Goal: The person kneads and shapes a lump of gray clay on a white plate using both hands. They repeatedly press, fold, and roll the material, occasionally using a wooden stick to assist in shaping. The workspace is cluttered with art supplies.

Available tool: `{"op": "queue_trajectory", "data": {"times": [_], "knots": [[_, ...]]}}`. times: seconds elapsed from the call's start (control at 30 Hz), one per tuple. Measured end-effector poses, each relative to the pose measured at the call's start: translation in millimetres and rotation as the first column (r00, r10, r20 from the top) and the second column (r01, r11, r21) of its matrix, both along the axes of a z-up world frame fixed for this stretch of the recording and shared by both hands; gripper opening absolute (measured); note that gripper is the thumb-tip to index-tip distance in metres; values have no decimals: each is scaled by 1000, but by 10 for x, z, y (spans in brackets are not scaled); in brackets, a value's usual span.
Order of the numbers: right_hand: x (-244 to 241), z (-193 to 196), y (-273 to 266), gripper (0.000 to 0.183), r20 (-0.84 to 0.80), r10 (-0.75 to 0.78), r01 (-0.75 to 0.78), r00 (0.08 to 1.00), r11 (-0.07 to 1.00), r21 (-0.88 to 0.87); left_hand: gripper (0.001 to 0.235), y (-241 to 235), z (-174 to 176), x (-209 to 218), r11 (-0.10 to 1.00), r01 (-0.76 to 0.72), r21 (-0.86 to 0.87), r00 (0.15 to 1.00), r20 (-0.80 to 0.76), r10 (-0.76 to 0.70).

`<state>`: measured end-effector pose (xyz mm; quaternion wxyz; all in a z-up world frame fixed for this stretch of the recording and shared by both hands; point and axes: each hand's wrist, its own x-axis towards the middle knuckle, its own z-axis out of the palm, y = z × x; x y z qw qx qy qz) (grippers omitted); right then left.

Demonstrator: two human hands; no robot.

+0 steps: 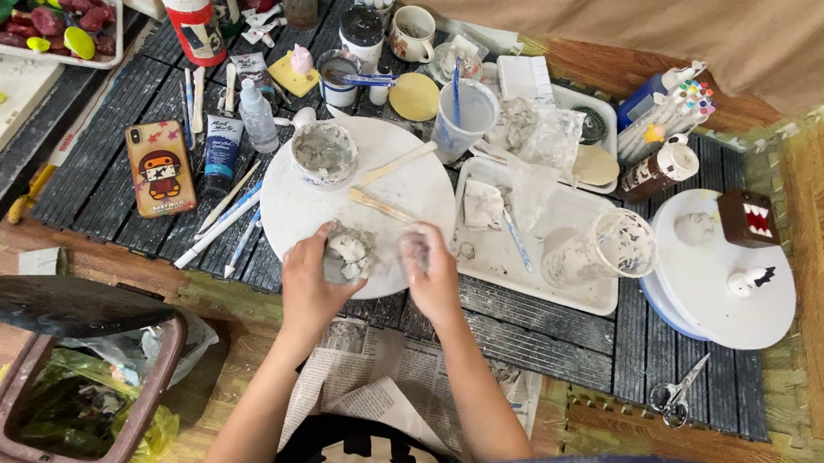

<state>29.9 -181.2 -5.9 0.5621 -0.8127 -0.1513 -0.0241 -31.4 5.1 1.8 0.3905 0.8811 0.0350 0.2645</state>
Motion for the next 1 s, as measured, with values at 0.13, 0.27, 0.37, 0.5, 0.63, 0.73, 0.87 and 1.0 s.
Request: {"op": "queue_trajectory", "data": {"times": [0.13,0.27,0.37,0.5,0.63,0.73,0.87,1.0], "knots": [[-16,-1,53,39,168,188,-171,968,979,-110,77,11,-20,-3,998,14,-63,1000,-11,-15],[49,185,192,38,-5,252,-247,968,953,178,74,-24,-12,1,997,30,-70,998,-57,-34],[128,258,405,30,-15,140,-140,990,990,-34,74,-86,4,-9,999,22,-31,995,-95,-24],[131,273,548,25,187,95,-52,978,974,-220,104,16,122,-64,983,163,-86,980,-101,-171],[125,275,496,27,255,160,-111,953,974,-195,130,164,166,-219,898,378,-224,915,-57,-400],[127,419,485,28,628,259,-66,734,947,-314,108,322,195,-293,946,321,-53,932,197,-305],[0,514,514,36,780,383,9,494,896,-445,67,388,85,-262,928,204,-311,965,222,-138],[-12,368,601,29,633,373,-69,678,890,-450,53,423,-80,-67,938,180,-295,970,209,-121]]}}
